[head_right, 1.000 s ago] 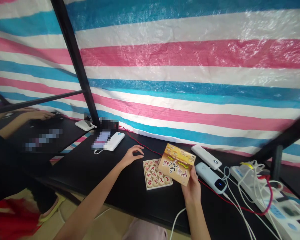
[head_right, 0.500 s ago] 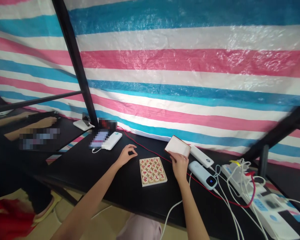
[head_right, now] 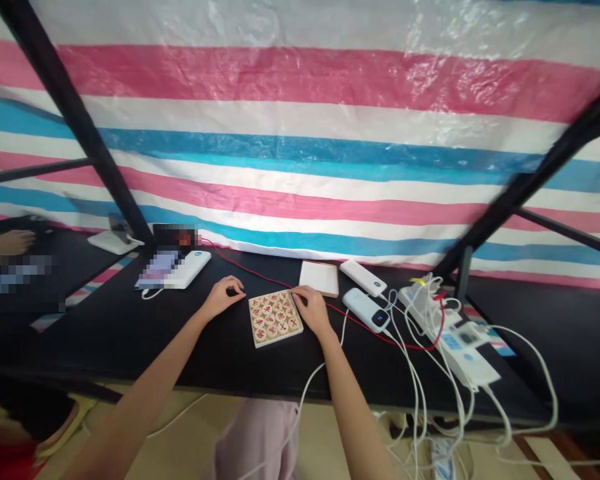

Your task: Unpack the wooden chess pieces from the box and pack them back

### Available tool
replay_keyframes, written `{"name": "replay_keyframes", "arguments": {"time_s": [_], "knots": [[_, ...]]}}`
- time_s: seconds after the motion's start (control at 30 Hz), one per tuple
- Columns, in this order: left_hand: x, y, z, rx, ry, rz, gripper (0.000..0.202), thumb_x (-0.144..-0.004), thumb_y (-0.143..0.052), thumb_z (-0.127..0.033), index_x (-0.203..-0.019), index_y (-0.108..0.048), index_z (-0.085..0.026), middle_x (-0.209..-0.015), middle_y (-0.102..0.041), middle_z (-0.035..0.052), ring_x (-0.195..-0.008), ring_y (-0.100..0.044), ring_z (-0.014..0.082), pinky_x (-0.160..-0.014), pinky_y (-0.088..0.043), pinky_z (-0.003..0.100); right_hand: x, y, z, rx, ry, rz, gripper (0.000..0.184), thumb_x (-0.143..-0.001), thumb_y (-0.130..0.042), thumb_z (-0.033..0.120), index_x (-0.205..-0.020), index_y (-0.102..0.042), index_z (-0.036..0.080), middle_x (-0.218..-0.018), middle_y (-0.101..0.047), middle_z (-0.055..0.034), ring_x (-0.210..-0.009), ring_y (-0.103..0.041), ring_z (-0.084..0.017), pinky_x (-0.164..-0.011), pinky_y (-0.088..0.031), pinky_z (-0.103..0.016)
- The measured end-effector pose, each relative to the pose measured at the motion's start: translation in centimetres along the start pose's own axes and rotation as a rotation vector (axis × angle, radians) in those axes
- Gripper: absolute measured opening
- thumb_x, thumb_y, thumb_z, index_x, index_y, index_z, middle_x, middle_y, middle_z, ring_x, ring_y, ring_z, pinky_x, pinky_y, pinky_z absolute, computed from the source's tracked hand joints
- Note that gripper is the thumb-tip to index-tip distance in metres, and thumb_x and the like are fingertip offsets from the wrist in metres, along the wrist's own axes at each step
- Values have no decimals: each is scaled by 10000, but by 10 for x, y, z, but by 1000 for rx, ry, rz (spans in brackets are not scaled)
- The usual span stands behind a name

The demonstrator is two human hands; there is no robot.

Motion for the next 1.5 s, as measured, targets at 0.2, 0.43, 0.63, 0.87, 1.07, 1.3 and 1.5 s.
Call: {"name": "replay_keyframes", "arguments": {"time_s": [0.2,0.43,0.63,0.87,1.07,1.3,1.5], "knots": [[-2,-16,-1,-45,-50,107,91,-755,-592,-251,-711,-546,-185,-834,-593,26,-822,-547,174,-768,-436,312,2,-19,4,-152,-65,98,358,-894,-448,414,-1181,-600,261,-1208,-600,-50,-1133,-513,-209,-1011,-358,-387],[-1,-15,-5,-73,-18,130,134,-741,-625,-309,-746,-559,-193,-800,-581,15,-811,-534,182,-767,-427,308,3,-18,-9,-288,-173,179,364,-884,-452,415,-1159,-611,236,-1181,-598,-70,-1094,-544,-201,-978,-406,-377],[0,-16,-9,9,-25,182,70,-729,-643,-258,-713,-628,-192,-842,-619,33,-839,-557,182,-825,-427,320,9,-28,-8,-442,-230,375,368,-831,-533,427,-1120,-638,225,-1028,-632,-58,-839,-595,-163,-758,-505,-319],[-1,-15,-2,125,12,154,95,-705,-658,-213,-639,-608,-167,-833,-632,37,-819,-593,164,-806,-443,305,9,-31,-8,-440,-237,412,341,-795,-590,394,-1062,-661,195,-948,-647,-53,-792,-579,-158,-752,-485,-318],[0,-13,-5,138,13,152,107,-697,-655,-192,-625,-582,-161,-826,-634,36,-810,-590,162,-782,-438,303,10,-33,-11,-477,-248,420,317,-767,-631,380,-1015,-620,183,-860,-633,-22,-756,-573,-138,-726,-469,-290],[0,-11,-10,161,30,142,135,-679,-672,-175,-601,-563,-156,-818,-627,34,-778,-589,151,-754,-439,294,7,-32,-11,-439,-252,368,332,-721,-666,426,-939,-595,186,-789,-612,-2,-698,-548,-129,-614,-419,-250],[0,-11,-7,190,28,134,150,-674,-689,-186,-601,-563,-148,-811,-633,35,-775,-596,147,-746,-439,284,4,-29,-10,-389,-205,298,279,-693,-694,388,-817,-563,175,-1017,-643,-54,-751,-562,-136,-610,-389,-260]]}}
Point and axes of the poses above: each hand's wrist, its own x-axis away from the middle knuckle, its own y-axis out of the back of the hand, z = x × y, the point moved 6 cm from there along -x, towards the middle knuckle
